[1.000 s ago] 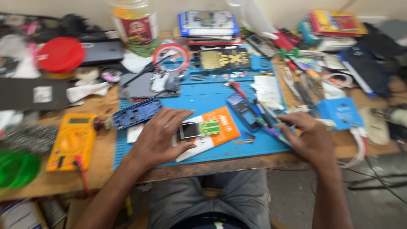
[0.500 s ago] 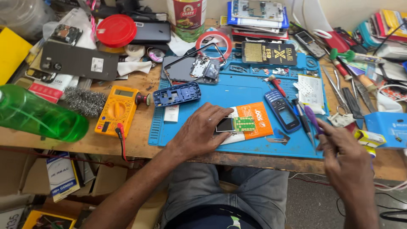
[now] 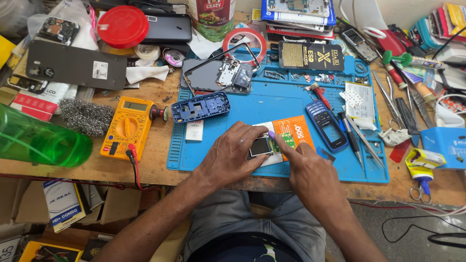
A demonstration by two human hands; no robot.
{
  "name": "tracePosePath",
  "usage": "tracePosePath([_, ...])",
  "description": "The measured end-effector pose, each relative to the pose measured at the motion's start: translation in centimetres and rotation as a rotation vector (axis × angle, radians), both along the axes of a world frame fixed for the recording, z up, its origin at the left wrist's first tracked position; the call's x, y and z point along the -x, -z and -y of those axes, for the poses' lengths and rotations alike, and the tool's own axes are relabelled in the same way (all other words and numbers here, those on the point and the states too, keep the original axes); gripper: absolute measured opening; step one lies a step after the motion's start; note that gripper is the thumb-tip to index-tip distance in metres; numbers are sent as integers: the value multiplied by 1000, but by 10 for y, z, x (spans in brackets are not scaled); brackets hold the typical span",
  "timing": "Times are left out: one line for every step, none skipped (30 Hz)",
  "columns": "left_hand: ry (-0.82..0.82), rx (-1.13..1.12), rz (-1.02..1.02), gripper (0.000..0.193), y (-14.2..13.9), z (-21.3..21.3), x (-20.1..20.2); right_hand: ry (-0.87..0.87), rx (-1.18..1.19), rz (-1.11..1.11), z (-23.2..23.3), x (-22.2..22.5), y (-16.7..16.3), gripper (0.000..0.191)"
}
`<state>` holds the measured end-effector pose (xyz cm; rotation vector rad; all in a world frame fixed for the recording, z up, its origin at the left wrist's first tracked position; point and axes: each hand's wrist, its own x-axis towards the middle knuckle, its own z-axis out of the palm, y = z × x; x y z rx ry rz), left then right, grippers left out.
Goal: The person uses a multimeter to test a small green circuit board with an attached display. They hold the board with one hand and touch the multimeter probes to various points on the board while observing the readings on the multimeter display.
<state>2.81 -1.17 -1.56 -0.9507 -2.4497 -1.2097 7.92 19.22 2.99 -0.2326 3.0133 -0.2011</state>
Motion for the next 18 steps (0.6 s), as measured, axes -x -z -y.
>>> tracePosePath([5, -7, 10, 57, 0, 0, -1, 2, -7, 26, 0, 0, 1, 71])
tracePosePath([9, -15, 14, 56, -1, 1, -1, 3, -15, 46, -1, -2, 2, 74])
tracePosePath([10, -25, 16, 56, -1, 1, 0, 1, -25, 64, -2, -4, 4, 78])
tracePosePath([14, -24, 9, 55, -2, 1, 1, -19, -18, 15, -2, -5, 5, 79])
tracePosePath([14, -23, 5, 55, -2, 1, 1, -42, -11, -32, -3, -7, 6, 79])
tracePosePath([16, -20, 5, 55, -2, 2, 0, -64, -2, -74, -3, -7, 6, 80])
tracePosePath([5, -12, 27, 54, -2, 2, -1, -54, -4, -54, -2, -7, 6, 77])
tracePosePath([1, -3, 50, 53, -2, 2, -1, -36, -5, -34, -1, -5, 6, 74])
tracePosePath([-6, 4, 65, 53, -2, 1, -1, -21, -9, -21, 0, -1, 6, 71])
tracePosePath([3, -1, 54, 53, -2, 1, -1, -24, -6, -13, 0, -5, 4, 75])
tracePosePath([10, -6, 40, 54, -2, 1, -1, -28, -3, -8, -1, -7, 4, 80])
tracePosePath([15, -15, 32, 55, -3, 1, -1, -36, -5, 4, -2, -6, 4, 84])
tracePosePath([8, -20, 25, 54, -3, 1, 0, -26, -22, -6, -3, -8, 5, 81])
tracePosePath([3, -21, 23, 54, -3, 2, 0, -14, -35, -11, -4, -6, 8, 77])
tracePosePath([14, -13, 25, 53, -3, 2, -1, 14, -39, -12, -5, -6, 11, 74])
tracePosePath([22, -18, 19, 53, -3, 1, -2, 29, -31, 4, -8, -9, 13, 73])
tracePosePath([23, -24, 6, 53, -4, 1, -3, 37, -25, 15, -9, -9, 15, 72])
tracePosePath([18, -30, -19, 53, -4, 1, 0, 40, -18, 12, -10, -9, 17, 71])
